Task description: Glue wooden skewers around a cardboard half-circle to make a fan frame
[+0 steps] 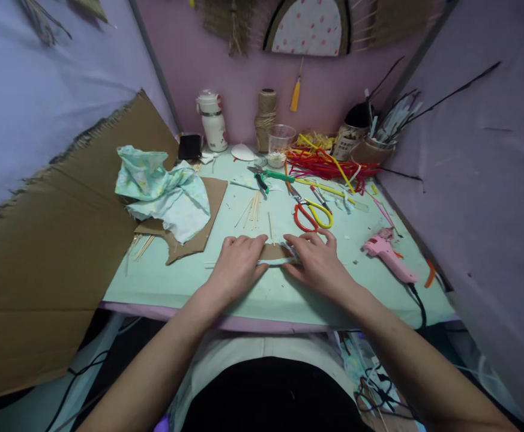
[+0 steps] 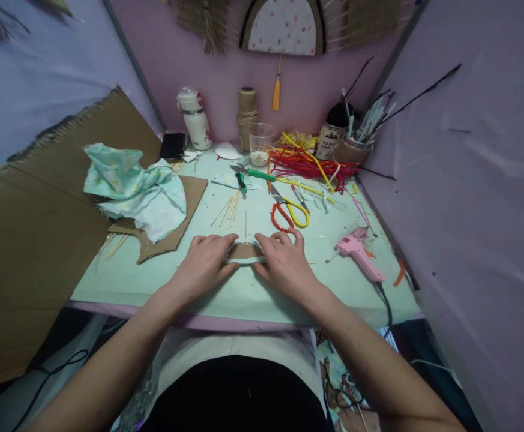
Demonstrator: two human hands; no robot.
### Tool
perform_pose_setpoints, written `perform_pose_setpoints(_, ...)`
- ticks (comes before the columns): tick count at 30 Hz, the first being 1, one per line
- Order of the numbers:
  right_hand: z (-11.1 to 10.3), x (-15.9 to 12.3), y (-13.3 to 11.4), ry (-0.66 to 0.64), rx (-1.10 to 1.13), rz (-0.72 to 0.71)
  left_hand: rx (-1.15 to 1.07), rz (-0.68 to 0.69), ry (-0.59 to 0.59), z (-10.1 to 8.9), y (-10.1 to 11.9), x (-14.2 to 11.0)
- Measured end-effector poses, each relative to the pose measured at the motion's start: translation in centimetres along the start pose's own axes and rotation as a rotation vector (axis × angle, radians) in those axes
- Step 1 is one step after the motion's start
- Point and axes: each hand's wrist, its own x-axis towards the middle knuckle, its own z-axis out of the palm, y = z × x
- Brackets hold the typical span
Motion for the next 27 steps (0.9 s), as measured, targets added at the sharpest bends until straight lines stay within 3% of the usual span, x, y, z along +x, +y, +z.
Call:
perform_pose_setpoints(4,-0.2,-1.1,0.1,0.024,0.013,0.004,-0.022,-0.016,0.052,0.7,0.0,-0.9)
perform_pose_setpoints(9,-1.4,-3.4,1.3,0.222,0.019,-0.035,-0.074,0.031,0.339,0.8,-0.3,-3.2)
perform_pose_setpoints(13,-1.4,-4.5,1.7,0.298,0.006,-0.119,-0.049,0.095,0.479,1.4,-0.8,-4.8)
perform_pose_setpoints(20,-0.3,-3.9,0.6,0.253,-0.029,-0.123,0.016,0.109,0.538,2.6,-0.9,-5.3)
perform_pose_setpoints(27,-0.1,-4.1,0.5,0.325,-0.068,-0.091,0.047,0.070,0.547,3.0,-0.8,-5.3)
